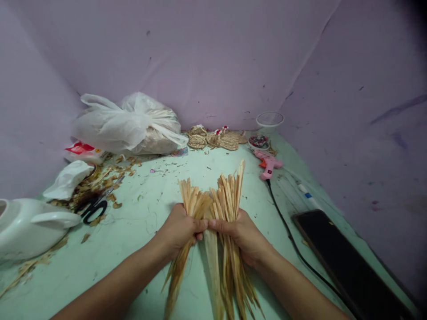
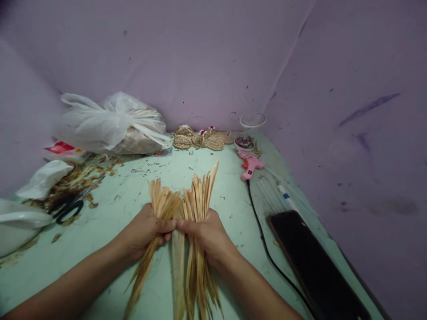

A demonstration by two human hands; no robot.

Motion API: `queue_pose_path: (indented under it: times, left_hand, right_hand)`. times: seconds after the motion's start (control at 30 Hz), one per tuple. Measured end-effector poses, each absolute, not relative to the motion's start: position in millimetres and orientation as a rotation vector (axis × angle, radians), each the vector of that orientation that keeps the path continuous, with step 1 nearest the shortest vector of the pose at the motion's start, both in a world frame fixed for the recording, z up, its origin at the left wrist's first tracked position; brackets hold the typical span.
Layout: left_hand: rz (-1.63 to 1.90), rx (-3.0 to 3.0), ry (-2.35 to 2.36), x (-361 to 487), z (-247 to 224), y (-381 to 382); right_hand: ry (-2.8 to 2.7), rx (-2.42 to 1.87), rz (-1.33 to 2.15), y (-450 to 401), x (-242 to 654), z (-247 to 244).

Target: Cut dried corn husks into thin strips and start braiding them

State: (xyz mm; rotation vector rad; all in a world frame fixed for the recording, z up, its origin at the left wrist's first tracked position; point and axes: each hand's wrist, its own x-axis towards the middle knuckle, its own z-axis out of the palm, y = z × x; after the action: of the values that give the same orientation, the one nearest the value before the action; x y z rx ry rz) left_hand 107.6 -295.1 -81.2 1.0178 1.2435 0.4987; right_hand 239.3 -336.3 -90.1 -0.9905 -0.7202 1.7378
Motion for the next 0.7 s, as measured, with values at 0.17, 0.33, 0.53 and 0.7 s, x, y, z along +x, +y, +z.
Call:
queue_pose_path:
  times: [0.17,0.33,0.53,0.7]
  left_hand:
    - [0.477,0.986,1.176,106.5,-80.0,-295.0]
    - [0.458,1.007,1.113,105.4,-82.7,-295.1]
    - [0.458,1.028,1.079,102.5,-85.1,-295.4]
    - [0.488,0.926,1.015,100.7,-80.5,-290.4]
  right_hand:
    - [-0.746,-0.978,1.774,-336.7,238.6,-91.4]
    - [-0.736,-0.969,1.784,-337.6,237.4,-90.7]
    - [-0.630,-0.927,1.810,-338.5,236.9,-96.0]
    - [-0.433,-0.928,1.853,-332.9,245.8,-99.1]
